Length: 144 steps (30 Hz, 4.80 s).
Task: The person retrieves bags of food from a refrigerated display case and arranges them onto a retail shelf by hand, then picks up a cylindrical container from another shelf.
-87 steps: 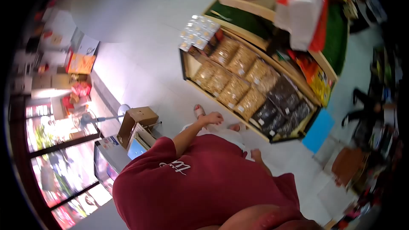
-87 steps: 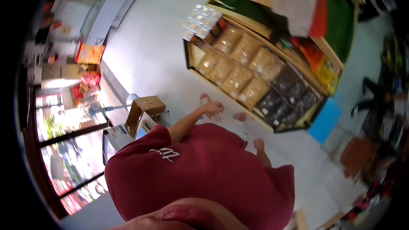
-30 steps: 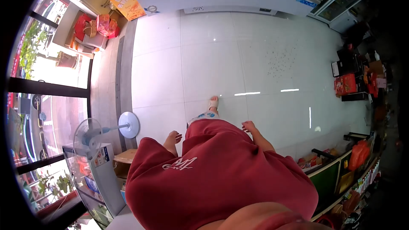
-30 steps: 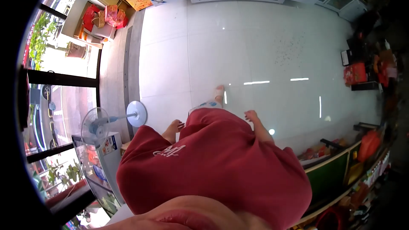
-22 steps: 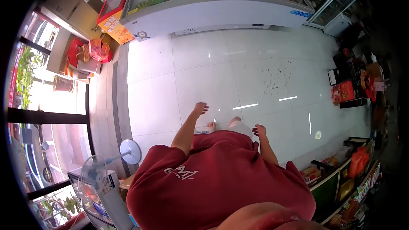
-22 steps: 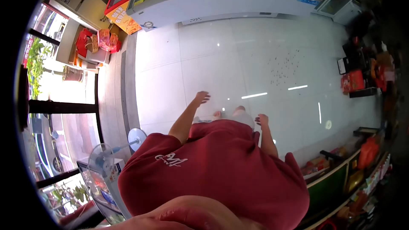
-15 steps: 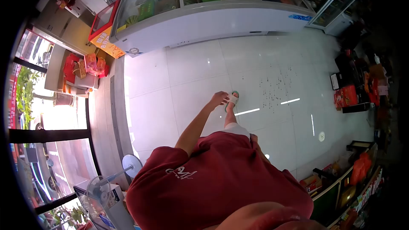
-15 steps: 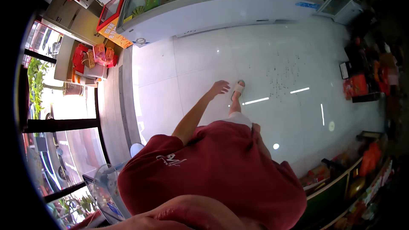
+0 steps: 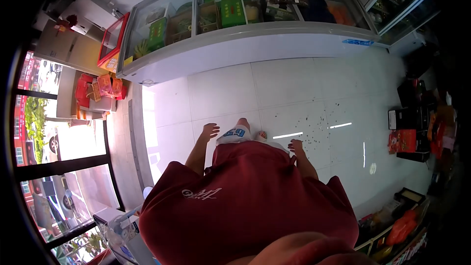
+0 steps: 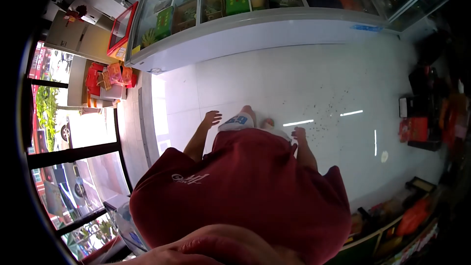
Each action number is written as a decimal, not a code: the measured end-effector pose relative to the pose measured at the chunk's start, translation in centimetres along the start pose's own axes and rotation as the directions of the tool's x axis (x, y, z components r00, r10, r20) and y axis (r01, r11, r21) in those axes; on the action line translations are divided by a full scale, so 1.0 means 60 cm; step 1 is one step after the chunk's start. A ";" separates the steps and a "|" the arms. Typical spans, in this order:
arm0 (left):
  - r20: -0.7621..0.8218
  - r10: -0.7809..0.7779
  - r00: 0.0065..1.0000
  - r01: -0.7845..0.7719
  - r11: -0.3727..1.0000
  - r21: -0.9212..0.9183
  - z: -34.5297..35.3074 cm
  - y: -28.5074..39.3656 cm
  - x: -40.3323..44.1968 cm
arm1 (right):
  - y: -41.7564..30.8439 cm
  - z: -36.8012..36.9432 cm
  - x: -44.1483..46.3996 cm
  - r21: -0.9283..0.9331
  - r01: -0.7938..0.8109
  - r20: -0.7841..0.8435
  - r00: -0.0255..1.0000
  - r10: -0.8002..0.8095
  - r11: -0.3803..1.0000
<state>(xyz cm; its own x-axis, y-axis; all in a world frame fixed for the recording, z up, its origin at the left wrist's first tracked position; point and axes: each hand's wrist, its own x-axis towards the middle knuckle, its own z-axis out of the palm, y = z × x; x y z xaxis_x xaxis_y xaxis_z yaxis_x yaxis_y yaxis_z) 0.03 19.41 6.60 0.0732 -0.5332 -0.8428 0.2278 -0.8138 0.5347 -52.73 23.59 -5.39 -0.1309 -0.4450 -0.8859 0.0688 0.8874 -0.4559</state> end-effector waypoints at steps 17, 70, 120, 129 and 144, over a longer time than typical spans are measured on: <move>0.332 -0.082 0.940 0.101 0.994 -0.040 0.362 0.519 0.383 | -0.683 0.007 0.226 0.020 0.089 -0.044 0.995 -0.088 0.996; -0.402 0.662 0.633 -0.767 0.467 -0.440 0.891 1.131 0.422 | -1.569 0.279 0.271 0.353 0.493 0.559 0.571 -0.602 0.795; -0.598 -0.779 -0.189 -0.981 0.172 0.086 0.337 -0.030 -0.370 | -0.180 0.709 -0.528 0.012 0.919 0.242 -0.385 0.890 0.394; -0.544 -0.742 -0.392 -0.917 0.366 0.161 0.105 -0.178 -0.586 | 0.113 0.841 -0.759 -0.018 0.879 0.121 -0.471 0.874 0.477; -0.306 -0.889 -0.341 -0.912 0.233 0.339 -0.069 -0.501 -0.752 | 0.480 0.876 -0.969 0.128 0.895 -0.128 -0.413 0.902 0.428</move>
<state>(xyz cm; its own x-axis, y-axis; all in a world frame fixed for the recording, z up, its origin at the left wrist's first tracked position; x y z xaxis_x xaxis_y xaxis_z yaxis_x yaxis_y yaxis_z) -6.10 68.92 28.29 0.0701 0.9759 -0.2068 -0.3425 0.2182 0.9138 8.85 68.67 28.47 -0.0107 0.9994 -0.0343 0.0393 -0.0339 -0.9987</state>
